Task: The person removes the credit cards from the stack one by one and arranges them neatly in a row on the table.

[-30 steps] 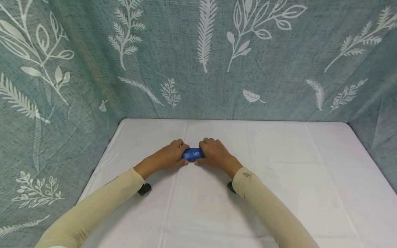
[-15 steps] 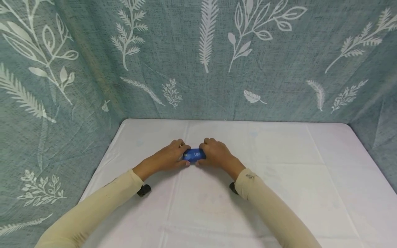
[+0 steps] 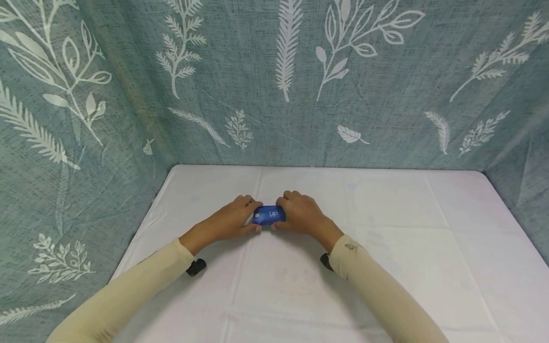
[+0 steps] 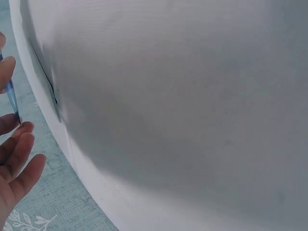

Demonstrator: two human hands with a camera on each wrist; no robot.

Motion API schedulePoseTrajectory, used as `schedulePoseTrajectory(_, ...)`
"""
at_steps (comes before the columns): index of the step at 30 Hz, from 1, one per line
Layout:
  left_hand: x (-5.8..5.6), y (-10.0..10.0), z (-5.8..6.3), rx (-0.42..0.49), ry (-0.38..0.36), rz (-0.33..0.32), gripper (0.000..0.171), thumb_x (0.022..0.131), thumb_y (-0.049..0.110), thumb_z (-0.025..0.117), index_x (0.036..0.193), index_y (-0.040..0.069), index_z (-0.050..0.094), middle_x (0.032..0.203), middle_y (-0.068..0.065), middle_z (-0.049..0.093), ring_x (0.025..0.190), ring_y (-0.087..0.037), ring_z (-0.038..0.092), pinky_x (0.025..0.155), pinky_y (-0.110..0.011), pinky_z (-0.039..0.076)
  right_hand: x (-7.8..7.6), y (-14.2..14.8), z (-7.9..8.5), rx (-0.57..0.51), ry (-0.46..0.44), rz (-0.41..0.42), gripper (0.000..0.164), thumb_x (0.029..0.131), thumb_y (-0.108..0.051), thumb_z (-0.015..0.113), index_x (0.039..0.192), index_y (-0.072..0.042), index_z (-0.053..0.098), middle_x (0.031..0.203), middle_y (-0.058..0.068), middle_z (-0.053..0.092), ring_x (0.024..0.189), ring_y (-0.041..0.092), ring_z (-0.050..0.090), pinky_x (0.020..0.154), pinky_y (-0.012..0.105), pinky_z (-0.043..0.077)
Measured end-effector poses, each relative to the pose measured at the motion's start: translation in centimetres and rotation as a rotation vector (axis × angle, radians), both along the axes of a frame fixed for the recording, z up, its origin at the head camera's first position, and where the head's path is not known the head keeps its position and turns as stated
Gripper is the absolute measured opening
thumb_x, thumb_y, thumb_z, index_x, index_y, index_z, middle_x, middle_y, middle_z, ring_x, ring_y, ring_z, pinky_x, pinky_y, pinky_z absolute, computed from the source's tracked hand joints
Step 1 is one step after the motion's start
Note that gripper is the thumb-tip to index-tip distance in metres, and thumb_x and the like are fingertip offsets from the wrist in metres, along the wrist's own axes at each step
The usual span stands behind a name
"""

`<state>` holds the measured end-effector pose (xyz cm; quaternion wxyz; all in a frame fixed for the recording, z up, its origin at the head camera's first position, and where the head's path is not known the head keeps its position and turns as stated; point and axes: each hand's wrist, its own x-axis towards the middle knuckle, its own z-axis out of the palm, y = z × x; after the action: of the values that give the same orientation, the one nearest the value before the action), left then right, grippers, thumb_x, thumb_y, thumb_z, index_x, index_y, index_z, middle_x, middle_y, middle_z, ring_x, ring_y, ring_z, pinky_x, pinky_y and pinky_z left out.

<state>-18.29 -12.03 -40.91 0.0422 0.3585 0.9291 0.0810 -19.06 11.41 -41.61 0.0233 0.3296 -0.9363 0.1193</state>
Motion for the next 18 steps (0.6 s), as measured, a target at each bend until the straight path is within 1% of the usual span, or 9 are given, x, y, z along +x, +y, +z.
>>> schedulePoseTrajectory(5,0.23,-0.08,0.17,-0.012,0.035,0.004,0.061,0.094,0.039,0.070,0.137,-0.002,0.055,0.123,-0.016,0.058,0.105,-0.026,0.055,0.091,-0.040,0.050,0.22,0.04,0.04,0.003,0.015,0.004,0.056,0.082,-0.049,0.080,0.120,-0.010,0.069,0.109,0.008,0.067,0.093,0.022,0.064,0.075,0.038,0.055)
schedulePoseTrajectory(12,0.54,-0.37,0.23,0.001,0.043,0.000,0.059,0.094,0.039,0.071,0.136,0.001,0.057,0.123,-0.014,0.058,0.105,-0.025,0.055,0.090,-0.039,0.050,0.41,0.23,-0.05,0.015,0.012,0.019,0.063,0.080,-0.053,0.081,0.124,-0.010,0.068,0.112,0.008,0.067,0.098,0.023,0.065,0.076,0.040,0.056)
schedulePoseTrajectory(18,0.70,-0.64,0.26,0.026,0.042,0.003,0.058,0.093,0.040,0.071,0.136,0.003,0.058,0.122,-0.012,0.059,0.104,-0.023,0.054,0.088,-0.037,0.051,0.46,0.32,0.00,0.007,0.023,0.040,0.064,0.079,-0.052,0.082,0.124,-0.009,0.068,0.113,0.008,0.067,0.099,0.023,0.065,0.077,0.039,0.057)
